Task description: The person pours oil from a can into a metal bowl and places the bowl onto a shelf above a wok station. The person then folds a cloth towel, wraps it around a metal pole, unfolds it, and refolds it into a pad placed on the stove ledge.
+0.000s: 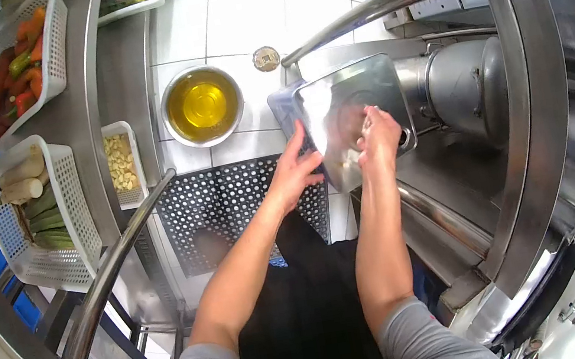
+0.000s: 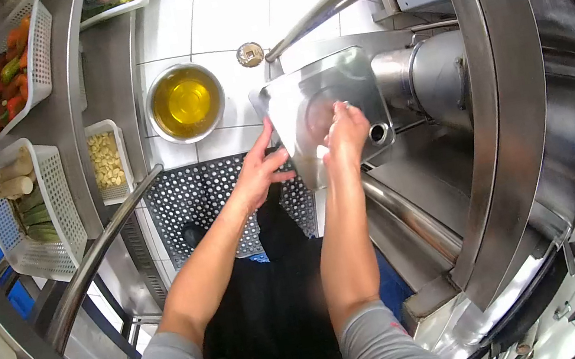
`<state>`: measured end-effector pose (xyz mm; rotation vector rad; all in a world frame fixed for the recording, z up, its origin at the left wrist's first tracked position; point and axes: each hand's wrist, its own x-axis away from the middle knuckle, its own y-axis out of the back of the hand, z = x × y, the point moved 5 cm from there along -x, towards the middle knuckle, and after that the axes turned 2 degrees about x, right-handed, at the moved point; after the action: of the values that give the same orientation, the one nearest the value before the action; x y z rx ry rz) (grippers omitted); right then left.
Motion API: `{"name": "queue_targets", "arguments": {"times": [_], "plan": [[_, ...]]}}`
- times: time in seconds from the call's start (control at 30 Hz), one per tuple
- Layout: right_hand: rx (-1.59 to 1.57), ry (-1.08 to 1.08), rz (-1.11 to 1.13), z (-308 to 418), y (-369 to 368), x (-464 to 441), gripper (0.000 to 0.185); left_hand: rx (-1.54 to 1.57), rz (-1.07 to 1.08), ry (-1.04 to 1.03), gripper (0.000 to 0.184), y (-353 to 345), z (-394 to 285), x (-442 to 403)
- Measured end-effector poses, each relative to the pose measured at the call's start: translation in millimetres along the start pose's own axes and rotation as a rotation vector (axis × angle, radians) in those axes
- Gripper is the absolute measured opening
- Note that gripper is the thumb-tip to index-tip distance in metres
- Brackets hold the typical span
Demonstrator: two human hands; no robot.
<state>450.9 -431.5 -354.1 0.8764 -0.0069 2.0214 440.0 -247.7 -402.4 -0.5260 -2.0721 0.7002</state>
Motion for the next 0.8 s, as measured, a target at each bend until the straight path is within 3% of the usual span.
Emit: {"name": "queue_targets", "arguments": {"times": [0.1, 0.13, 0.23, 0.27, 0.33, 0.4, 0.5, 0.57, 0.63, 0.73, 0.8], "plan": [[-0.091, 0.129, -0.107, 10, 7, -12, 0.014, -0.072, 0.045, -0.017, 0.085, -28, -11, -26], [-0.037, 0.191, -0.151, 11, 10, -4, 0.026, -0.096, 0.028, 0.001, 0.084, -33, -13, -34], [0.15, 0.59, -0.266, 21, 25, 34, 0.038, -0.019, 0.078, 0.025, 0.082, -44, -4, -53], [0.043, 0.546, -0.24, 18, 29, 50, 0.036, 0.031, 0.106, 0.018, 0.081, -47, 3, -60], [0.125, 0.687, -0.292, 2, 37, 77, 0.031, 0.072, 0.139, 0.029, 0.079, -61, 9, -71], [0.063, 0.621, -0.266, -30, 44, 98, 0.021, 0.114, 0.175, 0.003, 0.076, -84, 16, -83], [0.061, 0.331, -0.062, -110, 49, 94, 0.019, 0.044, 0.3, 0.076, 0.072, -81, 36, -111], [0.126, 0.053, 0.102, -154, 31, 91, 0.019, -0.055, 0.173, -0.072, 0.059, -52, 35, -113], [0.266, -0.008, 0.238, -197, 7, 72, 0.016, -0.147, 0.004, -0.304, 0.05, 7, 34, -103], [0.497, 0.081, 0.374, -259, -47, 14, 0.017, -0.009, -0.56, -0.15, 0.036, 150, 44, -66], [0.699, 0.143, 0.452, -275, -94, -29, 0.023, -0.085, -0.748, -0.185, 0.047, 240, 41, -41]]}}
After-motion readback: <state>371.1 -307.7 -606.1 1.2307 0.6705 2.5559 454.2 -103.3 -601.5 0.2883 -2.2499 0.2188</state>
